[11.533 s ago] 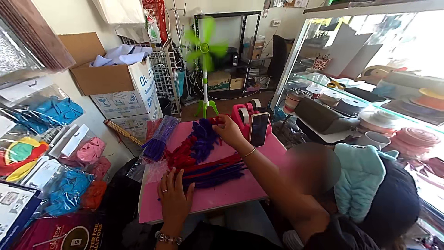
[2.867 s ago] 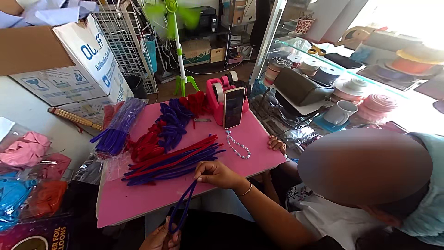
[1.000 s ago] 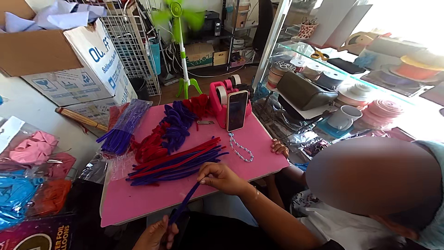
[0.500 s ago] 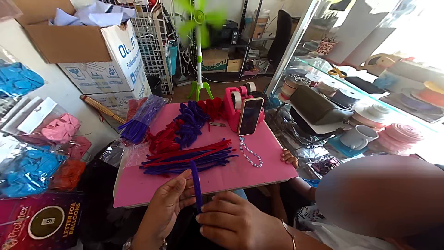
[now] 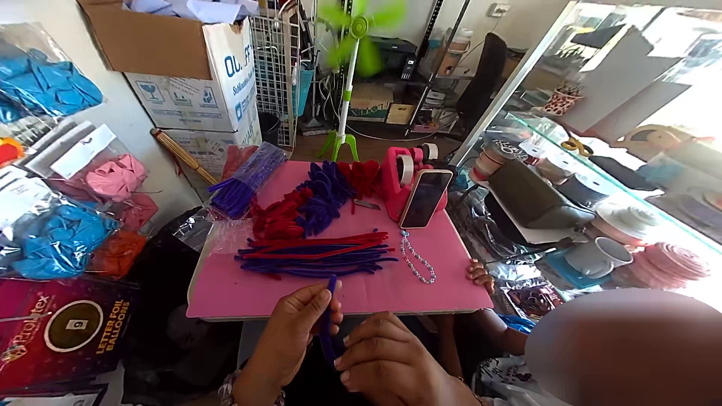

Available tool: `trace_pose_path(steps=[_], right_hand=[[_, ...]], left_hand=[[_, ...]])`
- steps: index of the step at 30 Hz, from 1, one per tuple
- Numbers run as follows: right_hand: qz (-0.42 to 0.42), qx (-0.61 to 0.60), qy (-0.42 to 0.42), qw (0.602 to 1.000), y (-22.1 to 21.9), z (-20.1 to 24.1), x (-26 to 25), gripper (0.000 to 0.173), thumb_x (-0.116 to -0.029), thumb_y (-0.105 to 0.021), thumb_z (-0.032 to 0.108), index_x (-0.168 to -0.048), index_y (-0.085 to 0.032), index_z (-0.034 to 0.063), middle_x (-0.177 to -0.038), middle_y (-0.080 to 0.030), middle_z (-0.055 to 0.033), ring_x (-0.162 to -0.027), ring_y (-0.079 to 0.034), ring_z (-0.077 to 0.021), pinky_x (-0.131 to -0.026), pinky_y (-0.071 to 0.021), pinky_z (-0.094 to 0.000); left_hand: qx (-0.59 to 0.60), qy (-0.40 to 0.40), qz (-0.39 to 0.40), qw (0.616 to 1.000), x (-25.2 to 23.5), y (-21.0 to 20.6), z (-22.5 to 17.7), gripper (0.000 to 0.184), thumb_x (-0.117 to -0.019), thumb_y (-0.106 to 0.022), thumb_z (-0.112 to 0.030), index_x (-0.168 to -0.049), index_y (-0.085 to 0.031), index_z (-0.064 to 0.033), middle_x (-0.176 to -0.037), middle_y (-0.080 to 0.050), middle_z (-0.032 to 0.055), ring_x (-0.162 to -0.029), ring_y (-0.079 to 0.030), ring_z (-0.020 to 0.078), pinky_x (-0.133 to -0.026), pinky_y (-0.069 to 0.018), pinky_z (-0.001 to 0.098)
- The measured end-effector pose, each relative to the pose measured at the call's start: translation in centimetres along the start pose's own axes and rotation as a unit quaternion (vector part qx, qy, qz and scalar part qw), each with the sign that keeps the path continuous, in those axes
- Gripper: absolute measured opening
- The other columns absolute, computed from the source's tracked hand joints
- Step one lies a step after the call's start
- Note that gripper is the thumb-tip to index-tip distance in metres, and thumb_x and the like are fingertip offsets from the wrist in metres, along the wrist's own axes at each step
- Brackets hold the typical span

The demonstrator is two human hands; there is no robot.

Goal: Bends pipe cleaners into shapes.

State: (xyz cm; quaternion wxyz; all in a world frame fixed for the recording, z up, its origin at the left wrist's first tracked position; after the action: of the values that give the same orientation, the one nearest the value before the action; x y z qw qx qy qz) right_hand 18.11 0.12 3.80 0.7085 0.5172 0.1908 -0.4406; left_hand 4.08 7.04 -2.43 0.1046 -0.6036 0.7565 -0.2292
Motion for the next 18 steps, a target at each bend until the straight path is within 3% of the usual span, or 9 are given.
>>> trace_pose_path(steps=[6,11,18], right_hand=[[-0.118,-0.052,-0.161,0.979,2.2,-3.1,0.0,0.008,-0.0983,-0.07,0.022,-0.105,-0.074,0.0178,-0.119,-0.067,0.0002,-0.117,-0.06,-0.0118,-0.1,-0.0506,-0.0271],[-0.169,-0.05,-0.202,0.963,2.6,-4.0,0.9,0.008,-0.0968,-0.072,0.022,-0.102,-0.076,0.0186,-0.129,-0.064,-0.0003,-0.115,-0.06,-0.0082,-0.095,-0.051,-0.0206],[-0.175,-0.075,-0.225,0.956,2.6,-4.6,1.2,0.01,-0.0958,-0.073,0.021,-0.103,-0.078,0.0168,-0.13,-0.065,-0.0026,-0.122,-0.06,-0.0115,-0.101,-0.0517,-0.0241]], left_hand=[[-0.2,-0.173,0.109,0.958,1.9,-1.7,-1.6,0.021,-0.105,-0.055,-0.016,-0.112,-0.072,-0.0064,-0.083,-0.07,-0.0054,-0.071,-0.065,-0.0003,-0.066,-0.0557,0.0161],[-0.235,-0.174,0.138,0.946,2.5,-2.8,-1.6,0.02,-0.1052,-0.055,-0.016,-0.112,-0.071,-0.0055,-0.086,-0.071,-0.0031,-0.069,-0.066,-0.0011,-0.061,-0.0565,0.015],[-0.247,-0.173,0.147,0.942,2.4,-3.2,-1.3,0.025,-0.108,-0.05,-0.019,-0.112,-0.07,-0.0051,-0.087,-0.07,-0.0023,-0.066,-0.064,-0.0015,-0.057,-0.0549,0.0138]])
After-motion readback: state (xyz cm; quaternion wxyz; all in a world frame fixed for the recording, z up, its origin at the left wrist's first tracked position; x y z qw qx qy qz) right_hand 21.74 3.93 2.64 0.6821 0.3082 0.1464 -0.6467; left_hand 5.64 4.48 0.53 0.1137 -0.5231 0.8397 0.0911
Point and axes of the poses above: each hand's wrist, its own x-axis away from the middle knuckle, its own y-axis out of the back of the hand, z = x × y, the point moved 8 cm from there along -x, towards the middle knuckle
